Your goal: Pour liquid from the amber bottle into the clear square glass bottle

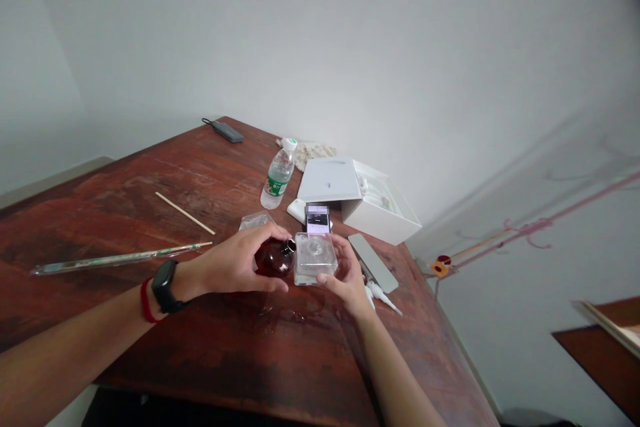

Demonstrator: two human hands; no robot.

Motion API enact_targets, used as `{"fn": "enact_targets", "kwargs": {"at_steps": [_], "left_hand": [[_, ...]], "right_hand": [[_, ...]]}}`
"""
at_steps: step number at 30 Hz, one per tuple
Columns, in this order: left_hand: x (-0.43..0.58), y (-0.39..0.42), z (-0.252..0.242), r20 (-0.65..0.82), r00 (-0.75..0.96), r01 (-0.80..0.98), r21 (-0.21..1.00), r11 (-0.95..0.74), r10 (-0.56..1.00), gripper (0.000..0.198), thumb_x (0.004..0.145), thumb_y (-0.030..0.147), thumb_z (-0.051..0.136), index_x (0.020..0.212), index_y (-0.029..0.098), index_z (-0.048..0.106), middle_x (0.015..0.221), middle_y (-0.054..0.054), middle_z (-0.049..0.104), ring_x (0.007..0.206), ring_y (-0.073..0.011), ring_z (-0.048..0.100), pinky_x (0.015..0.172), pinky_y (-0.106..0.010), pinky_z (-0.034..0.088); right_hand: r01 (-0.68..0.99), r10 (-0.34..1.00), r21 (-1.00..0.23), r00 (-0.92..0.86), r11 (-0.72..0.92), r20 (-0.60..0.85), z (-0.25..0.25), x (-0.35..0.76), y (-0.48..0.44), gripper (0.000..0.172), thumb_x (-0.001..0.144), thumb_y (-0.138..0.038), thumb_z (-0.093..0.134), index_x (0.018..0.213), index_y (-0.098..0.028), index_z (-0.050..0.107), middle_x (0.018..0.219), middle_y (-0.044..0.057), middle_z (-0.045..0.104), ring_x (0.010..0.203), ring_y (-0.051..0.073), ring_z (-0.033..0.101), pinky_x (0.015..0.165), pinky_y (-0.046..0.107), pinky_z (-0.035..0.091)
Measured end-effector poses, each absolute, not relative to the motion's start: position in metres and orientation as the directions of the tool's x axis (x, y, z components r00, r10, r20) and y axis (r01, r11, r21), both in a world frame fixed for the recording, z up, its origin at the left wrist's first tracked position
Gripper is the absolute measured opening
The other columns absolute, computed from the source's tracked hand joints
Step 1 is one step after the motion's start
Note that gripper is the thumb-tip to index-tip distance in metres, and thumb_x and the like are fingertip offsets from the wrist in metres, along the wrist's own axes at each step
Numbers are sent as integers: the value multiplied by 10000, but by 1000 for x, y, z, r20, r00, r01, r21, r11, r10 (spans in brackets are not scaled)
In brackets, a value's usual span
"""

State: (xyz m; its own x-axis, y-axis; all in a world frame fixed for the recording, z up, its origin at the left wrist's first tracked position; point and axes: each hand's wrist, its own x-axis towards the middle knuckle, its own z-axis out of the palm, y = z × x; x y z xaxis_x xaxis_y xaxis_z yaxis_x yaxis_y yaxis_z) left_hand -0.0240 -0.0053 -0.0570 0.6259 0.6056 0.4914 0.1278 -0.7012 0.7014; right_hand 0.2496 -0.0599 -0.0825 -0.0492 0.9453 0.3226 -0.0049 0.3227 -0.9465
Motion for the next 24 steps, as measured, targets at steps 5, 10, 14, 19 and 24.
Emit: {"fn": "enact_targets", "kwargs": {"at_steps": [5,10,14,19,24], "left_hand": [[-27,-2,-59,590,596,157,579,-800,544,693,863,630,864,1368,212,638,1450,-148,689,1335,-341,671,1176,-488,522],[-28,-1,-58,622,619,142,511,-848,479,606,916,567,837,1372,204,669,1444,-148,682,1320,-319,676,1169,-456,539],[-27,-2,-58,607,634,152,508,-848,478,596,929,562,824,1375,196,674,1417,-145,689,1288,-311,692,1155,-437,551],[-26,-4,-58,585,645,176,512,-841,492,606,932,590,809,1376,200,676,1415,-143,689,1280,-316,698,1141,-440,565],[-25,-7,-58,566,641,226,506,-833,518,581,942,583,795,1380,220,677,1435,-134,678,1284,-328,696,1109,-461,585]], "right_hand": [[-2,941,-945,-90,328,327,-76,254,-60,717,665,-475,999,1284,-318,672,1257,72,756,1131,275,716,966,405,595],[39,942,-944,-96,327,323,-73,258,-62,729,670,-479,999,1305,-307,685,1321,90,743,1140,289,720,985,436,597],[27,950,-953,-96,300,297,-72,260,-64,752,657,-450,1011,1319,-290,692,1311,95,753,1180,292,718,1033,439,581],[59,958,-961,-114,270,262,-71,262,-65,754,670,-437,1002,1340,-281,693,1284,93,767,1191,306,722,1045,471,581],[96,962,-961,-105,260,250,-69,263,-66,730,682,-417,994,1338,-291,699,1319,91,759,1238,330,703,1071,508,567]]}}
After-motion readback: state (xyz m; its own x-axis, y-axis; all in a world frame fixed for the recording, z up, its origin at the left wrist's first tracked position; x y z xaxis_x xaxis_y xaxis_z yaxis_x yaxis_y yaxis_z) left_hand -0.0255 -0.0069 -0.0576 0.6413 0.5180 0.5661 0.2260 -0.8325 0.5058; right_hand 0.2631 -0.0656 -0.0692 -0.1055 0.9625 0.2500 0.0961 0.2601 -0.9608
